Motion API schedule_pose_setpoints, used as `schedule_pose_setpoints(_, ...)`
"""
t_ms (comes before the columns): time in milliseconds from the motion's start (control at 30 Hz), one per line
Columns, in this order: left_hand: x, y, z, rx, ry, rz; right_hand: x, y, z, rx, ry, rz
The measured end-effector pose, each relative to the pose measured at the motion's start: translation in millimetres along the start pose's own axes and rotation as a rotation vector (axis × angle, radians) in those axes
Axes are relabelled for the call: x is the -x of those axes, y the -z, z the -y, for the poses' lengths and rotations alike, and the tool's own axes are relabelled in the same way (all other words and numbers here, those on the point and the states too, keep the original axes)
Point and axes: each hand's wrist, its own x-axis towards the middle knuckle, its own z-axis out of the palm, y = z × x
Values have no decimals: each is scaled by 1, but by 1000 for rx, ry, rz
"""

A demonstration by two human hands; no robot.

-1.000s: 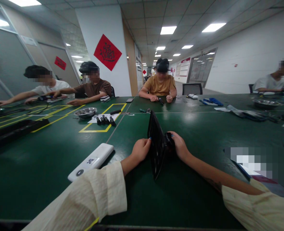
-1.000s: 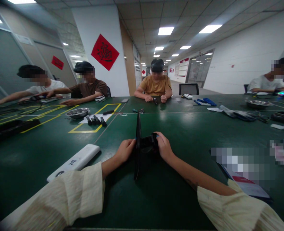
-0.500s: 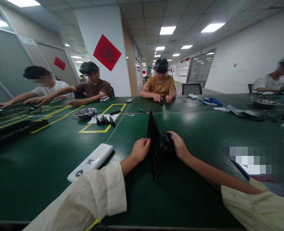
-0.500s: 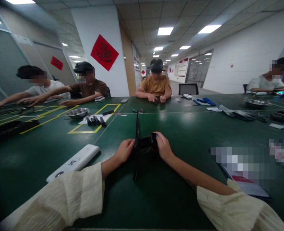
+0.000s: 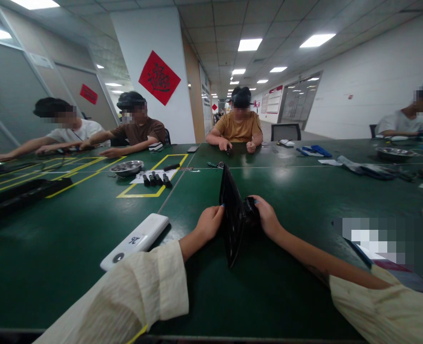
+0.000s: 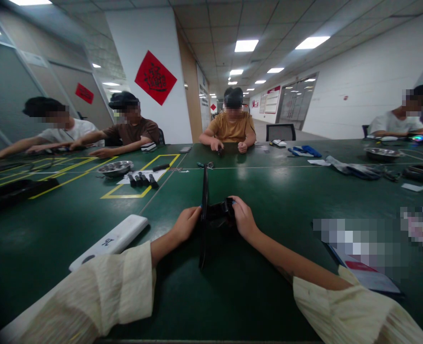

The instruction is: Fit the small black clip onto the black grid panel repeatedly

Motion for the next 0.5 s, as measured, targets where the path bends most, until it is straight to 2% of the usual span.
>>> schedule_pose_setpoints(300,1,-1,2,37,-7,-9,0,-1,1,-26,-6,-19)
schedule_pose_setpoints(500,1,-1,2,48,0,-8,0,0,3,39,48,-35)
